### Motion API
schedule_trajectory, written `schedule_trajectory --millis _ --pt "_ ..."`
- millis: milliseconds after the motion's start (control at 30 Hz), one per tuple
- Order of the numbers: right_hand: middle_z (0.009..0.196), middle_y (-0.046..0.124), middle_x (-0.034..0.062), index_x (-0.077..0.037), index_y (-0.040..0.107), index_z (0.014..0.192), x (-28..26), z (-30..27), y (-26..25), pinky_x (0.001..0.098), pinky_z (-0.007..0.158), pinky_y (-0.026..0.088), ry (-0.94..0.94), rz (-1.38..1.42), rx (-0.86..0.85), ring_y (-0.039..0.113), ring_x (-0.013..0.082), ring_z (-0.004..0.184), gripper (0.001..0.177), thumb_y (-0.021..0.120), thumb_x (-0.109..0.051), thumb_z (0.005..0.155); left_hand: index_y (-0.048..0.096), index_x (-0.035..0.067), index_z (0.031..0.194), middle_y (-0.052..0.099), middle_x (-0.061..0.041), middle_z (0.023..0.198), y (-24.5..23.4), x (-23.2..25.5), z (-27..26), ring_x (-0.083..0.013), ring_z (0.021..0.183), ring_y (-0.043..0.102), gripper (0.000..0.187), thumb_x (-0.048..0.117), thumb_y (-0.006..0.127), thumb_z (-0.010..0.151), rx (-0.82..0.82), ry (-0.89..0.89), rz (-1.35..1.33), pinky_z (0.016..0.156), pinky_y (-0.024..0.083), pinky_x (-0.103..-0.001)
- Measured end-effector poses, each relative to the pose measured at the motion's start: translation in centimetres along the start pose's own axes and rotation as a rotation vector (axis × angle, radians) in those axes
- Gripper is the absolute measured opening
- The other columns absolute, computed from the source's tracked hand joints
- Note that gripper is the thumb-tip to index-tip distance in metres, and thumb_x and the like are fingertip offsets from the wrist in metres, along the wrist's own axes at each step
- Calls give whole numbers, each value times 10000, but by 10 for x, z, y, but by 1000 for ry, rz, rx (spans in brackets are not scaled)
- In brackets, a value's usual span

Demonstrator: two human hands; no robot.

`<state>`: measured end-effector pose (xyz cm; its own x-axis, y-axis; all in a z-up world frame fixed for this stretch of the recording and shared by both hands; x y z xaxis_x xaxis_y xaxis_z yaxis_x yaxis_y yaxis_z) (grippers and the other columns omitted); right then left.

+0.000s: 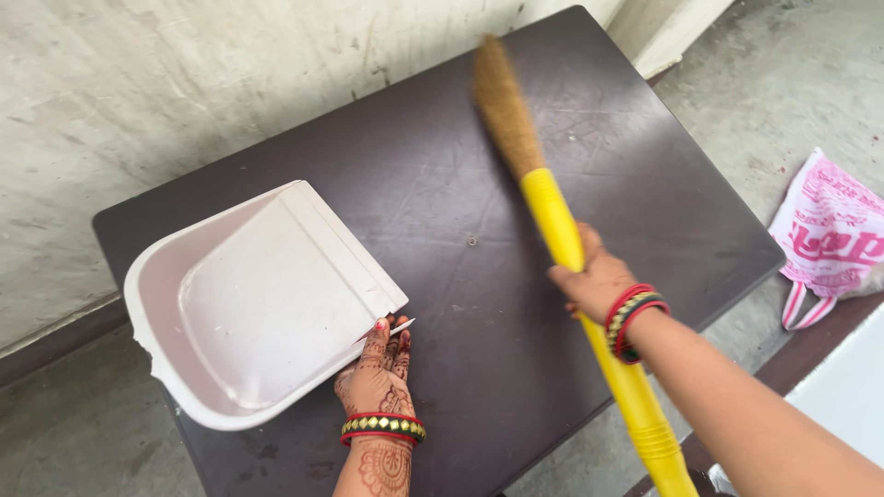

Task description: The person organizes items on a balcony, placing a basket of goods and a bag of toys on the floor. They then use a broom and dustpan to sweep debris from a dark plastic storage box and the surrounding floor area.

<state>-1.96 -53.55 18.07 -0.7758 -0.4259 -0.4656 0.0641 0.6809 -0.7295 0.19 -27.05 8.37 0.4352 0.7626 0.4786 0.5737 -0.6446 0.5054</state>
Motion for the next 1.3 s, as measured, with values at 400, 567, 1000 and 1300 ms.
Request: schedule_trajectory --millis 400,567,1000,1300 --pt "849 713 112 -188 349 1541 34 -42 18 351 605 601 -176 67 -405 672 161 575 790 680 -271 828 620 -89 1135 732 -181 1012 10 -35 -2 -262 870 750 349 107 760 882 94 1 66 794 617 -349" --pt "869 726 116 -200 335 1542 82 -29 -16 353 613 607 -64 129 -77 690 184 602 822 719 -281 820 619 -94 1126 744 -177 1015 16 -49 2 -265 869 746 355 127 764 889 178 -52 15 817 612 -343" --pt "814 718 116 -249 264 1563 83 1 -17 356 568 619 -4 163 -130 699 195 576 838 673 -240 833 589 -91 1150 737 -205 1038 64 -132 5 -299 892 749 330 80 721 900 174 -174 -20 849 599 -386" --pt "784 726 102 -254 266 1579 82 -24 -41 332 583 611 -124 125 -296 693 181 533 867 678 -259 816 645 -66 1137 715 -179 1092 75 -129 10 -256 969 710 303 134 715 919 202 -205 -22 889 593 -352"
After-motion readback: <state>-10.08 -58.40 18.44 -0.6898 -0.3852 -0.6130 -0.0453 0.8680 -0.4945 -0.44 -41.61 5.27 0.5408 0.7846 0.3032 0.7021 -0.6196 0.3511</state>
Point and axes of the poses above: each hand's wrist, its own z-axis towards the middle knuckle, its own y-axis out of the palm, x = y × z, the point moved 1 cm from there along z, towards the middle knuckle
